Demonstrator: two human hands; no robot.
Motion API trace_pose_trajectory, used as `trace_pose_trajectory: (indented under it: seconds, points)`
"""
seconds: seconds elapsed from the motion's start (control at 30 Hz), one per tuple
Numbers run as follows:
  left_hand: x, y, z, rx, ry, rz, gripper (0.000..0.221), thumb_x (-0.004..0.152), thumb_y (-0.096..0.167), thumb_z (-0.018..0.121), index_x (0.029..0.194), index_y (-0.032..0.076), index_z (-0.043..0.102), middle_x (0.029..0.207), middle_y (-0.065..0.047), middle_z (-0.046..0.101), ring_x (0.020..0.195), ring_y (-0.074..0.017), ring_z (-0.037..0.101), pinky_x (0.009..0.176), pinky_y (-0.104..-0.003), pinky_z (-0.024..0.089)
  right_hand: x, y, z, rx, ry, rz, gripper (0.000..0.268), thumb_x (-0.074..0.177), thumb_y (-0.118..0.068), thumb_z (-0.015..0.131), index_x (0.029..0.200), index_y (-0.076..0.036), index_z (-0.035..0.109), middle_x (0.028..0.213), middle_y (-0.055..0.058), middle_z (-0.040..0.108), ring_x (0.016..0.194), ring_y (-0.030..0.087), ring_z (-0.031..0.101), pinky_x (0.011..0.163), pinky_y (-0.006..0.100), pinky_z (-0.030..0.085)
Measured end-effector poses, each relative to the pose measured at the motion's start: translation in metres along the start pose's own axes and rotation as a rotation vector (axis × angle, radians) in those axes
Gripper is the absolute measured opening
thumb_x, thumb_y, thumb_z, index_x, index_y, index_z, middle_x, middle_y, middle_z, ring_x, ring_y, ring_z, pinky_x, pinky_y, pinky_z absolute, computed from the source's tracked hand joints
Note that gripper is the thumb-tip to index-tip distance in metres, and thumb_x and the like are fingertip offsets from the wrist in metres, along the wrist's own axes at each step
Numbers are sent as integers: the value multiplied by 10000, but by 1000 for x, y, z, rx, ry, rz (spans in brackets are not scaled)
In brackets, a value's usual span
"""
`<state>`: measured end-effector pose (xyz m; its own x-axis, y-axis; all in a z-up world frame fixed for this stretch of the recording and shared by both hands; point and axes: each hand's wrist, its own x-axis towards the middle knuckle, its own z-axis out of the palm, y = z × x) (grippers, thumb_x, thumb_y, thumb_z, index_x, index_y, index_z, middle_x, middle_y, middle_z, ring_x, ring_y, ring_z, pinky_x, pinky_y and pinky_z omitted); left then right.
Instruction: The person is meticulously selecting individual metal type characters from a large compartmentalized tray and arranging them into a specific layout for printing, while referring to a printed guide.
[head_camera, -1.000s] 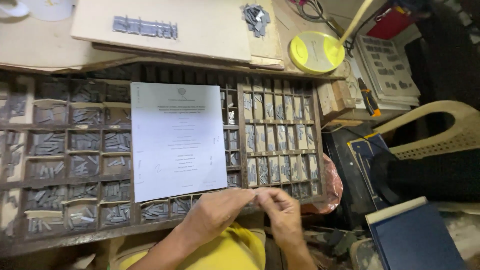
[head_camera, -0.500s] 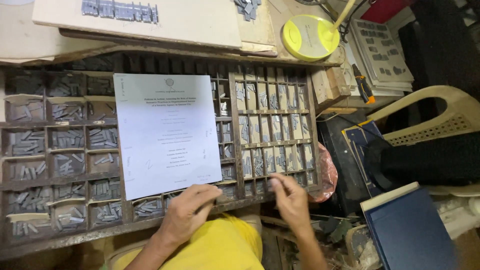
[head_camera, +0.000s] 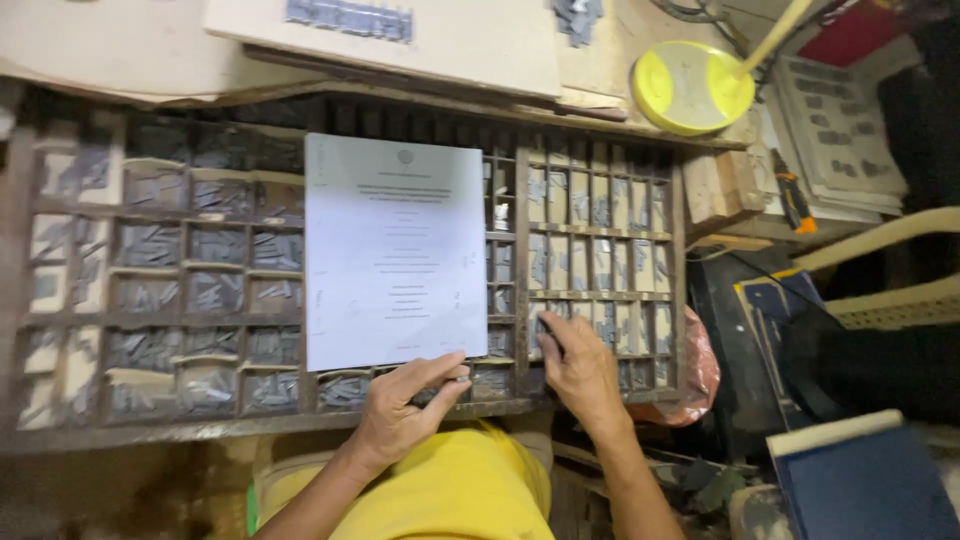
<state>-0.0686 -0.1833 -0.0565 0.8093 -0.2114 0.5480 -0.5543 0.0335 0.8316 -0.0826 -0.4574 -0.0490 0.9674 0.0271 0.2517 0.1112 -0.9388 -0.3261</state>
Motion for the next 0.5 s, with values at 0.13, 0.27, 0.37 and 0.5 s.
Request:
trace_pose_trajectory:
  seconds: [0.13, 0.27, 0.37, 0.5]
  points:
    - [-1, 1, 0, -26, 47, 51, 459, 884, 29, 824, 1312, 84, 665, 1066, -83, 802, 945, -162, 802, 898, -297, 704, 15, -8, -13, 139, -162, 176, 161, 955, -189, 662, 1096, -129, 711, 1018, 38, 713, 901, 192, 661, 801, 341, 538]
    - [1, 4, -2, -36, 4, 28, 464, 889, 27, 824, 1318, 57, 650, 1088, -108, 794, 952, -172, 805, 923, -296, 678, 16, -12, -24, 263, -164, 292, 54, 956, -191, 668, 943, -146, 694, 836, -6, 578, 734, 136, 536, 677, 286, 448]
    - [3, 8, -3, -50, -10, 19, 479, 898, 35, 818, 1339, 65, 633, 1091, -106, 793, 962, -165, 801, 941, -293, 670, 8, -19, -32, 455, -92, 298, 95, 957, -163, 675, 988, -88, 726, 914, 31, 668, 765, 130, 598, 685, 262, 530]
    - [3, 11, -1, -52, -4, 9, 480, 895, 60, 827, 1334, 67, 633, 1090, -110, 794, 960, -163, 804, 917, -285, 677, -16, -23, -33, 821, 32, 396, 54, 937, -46, 708, 990, -46, 714, 933, 95, 725, 774, 155, 665, 682, 247, 610]
